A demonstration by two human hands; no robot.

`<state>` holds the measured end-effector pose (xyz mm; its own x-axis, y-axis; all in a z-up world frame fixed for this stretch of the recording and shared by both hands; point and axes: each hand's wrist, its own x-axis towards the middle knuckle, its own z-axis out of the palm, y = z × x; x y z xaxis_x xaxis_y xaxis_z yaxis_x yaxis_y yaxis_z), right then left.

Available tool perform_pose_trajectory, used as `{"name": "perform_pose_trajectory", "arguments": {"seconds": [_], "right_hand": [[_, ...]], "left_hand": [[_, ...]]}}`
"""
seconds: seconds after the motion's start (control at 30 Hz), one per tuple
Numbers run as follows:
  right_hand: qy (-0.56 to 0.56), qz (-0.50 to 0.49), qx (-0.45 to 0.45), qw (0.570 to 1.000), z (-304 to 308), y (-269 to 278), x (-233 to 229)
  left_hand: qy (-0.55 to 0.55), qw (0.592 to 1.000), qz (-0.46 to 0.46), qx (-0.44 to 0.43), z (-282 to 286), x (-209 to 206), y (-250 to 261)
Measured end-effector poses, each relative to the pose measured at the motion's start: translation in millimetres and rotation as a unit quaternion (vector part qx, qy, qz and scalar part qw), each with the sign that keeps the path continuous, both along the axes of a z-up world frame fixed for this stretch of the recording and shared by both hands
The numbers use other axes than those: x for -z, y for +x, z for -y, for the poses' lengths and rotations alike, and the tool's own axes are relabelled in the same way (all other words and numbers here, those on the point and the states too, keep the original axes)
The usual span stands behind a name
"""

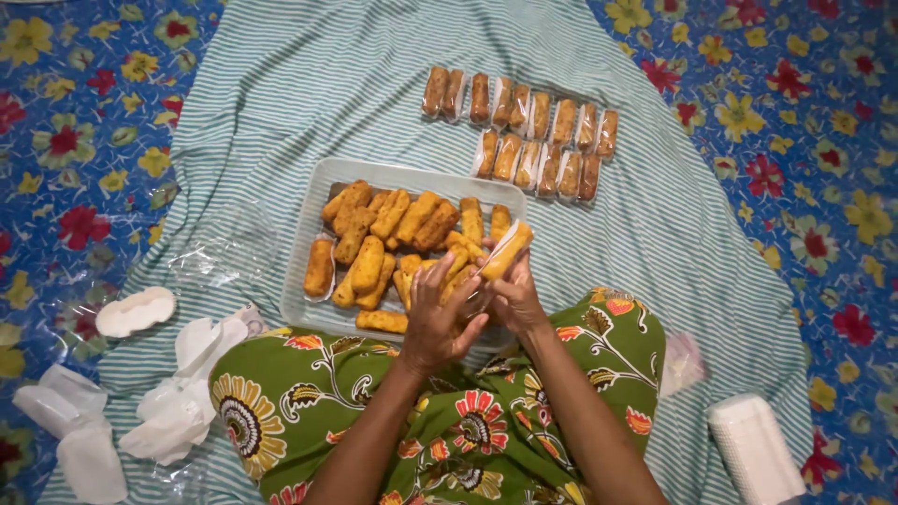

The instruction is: Wrapping individual fried snacks in small pieces of paper

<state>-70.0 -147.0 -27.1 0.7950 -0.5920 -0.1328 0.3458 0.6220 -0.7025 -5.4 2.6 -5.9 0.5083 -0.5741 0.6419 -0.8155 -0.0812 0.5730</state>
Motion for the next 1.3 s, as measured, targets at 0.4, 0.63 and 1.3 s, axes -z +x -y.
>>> {"name": "perform_pose_trajectory", "arguments": {"seconds": [0.4,0.63,1.3], "right_hand": [[-0.016,-0.033,0.022,0.999,2,-5,7],[-0.024,-0.055,0.014,0.998,-5,-6,-7],[-0.022,-0.067,0.004,0.997,-4,5,17]], "left_hand": [[0.025,0.999,0.024,0.023,-5,7,-8],[-0.047,0.995,-0.09,-0.025,-5,38,-2],[-0.045,0.996,-0.075,-0.03,7,19,2]]}}
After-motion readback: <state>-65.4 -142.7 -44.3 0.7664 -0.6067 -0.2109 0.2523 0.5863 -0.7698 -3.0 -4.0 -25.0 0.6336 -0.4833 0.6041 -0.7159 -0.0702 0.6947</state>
